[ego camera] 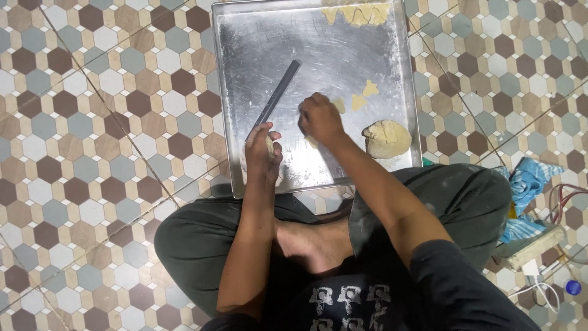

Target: Rolling out dough on a metal tray and shaping it into small pieces by hand.

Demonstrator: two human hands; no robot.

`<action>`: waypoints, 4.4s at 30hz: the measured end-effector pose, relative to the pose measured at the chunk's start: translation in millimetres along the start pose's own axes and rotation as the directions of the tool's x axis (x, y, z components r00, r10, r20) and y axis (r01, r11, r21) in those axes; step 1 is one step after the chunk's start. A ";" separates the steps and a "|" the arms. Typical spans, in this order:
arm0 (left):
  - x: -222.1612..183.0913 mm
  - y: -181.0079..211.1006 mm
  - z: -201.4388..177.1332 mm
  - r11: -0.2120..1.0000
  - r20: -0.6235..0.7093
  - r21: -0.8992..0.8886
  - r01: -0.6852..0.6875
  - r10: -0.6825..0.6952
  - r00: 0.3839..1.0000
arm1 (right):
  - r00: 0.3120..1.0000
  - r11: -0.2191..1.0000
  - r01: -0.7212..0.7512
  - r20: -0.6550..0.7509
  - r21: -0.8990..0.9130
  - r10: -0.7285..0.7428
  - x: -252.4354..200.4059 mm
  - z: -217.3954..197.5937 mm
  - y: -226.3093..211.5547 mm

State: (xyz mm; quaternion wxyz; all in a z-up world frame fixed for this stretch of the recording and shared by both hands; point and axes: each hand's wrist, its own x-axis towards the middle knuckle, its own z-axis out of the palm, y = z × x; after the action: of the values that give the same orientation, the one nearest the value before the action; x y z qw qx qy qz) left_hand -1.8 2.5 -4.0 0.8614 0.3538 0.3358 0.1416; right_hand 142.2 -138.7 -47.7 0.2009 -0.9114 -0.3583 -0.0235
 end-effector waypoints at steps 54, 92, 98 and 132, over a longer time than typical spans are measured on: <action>-33.0 -158.3 -6.3 0.777 0.629 0.388 -0.495 0.169 0.759 | 0.873 0.901 0.292 -0.475 0.321 -0.114 -145.9 -48.1 -64.2; -28.1 -144.4 17.6 0.949 0.556 0.165 0.268 -0.314 0.770 | 0.826 0.949 0.032 -0.542 0.313 0.151 -130.5 -73.1 -68.3; -65.2 -108.7 32.8 0.917 0.471 0.399 0.006 -0.210 0.857 | 0.898 0.920 0.086 -0.429 0.381 0.094 -135.6 -59.2 -51.7; -46.8 -108.4 33.1 0.833 0.290 0.549 -0.061 -0.122 0.949 | 0.975 0.899 0.163 -0.204 0.406 -0.085 -151.3 -106.8 -53.7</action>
State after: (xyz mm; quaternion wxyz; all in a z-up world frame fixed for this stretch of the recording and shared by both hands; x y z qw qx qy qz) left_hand -13.1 -114.0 -40.7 0.7668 0.5994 0.2273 -0.0329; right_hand 5.1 -241.4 40.8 0.4220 -0.8161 -0.3926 -0.0416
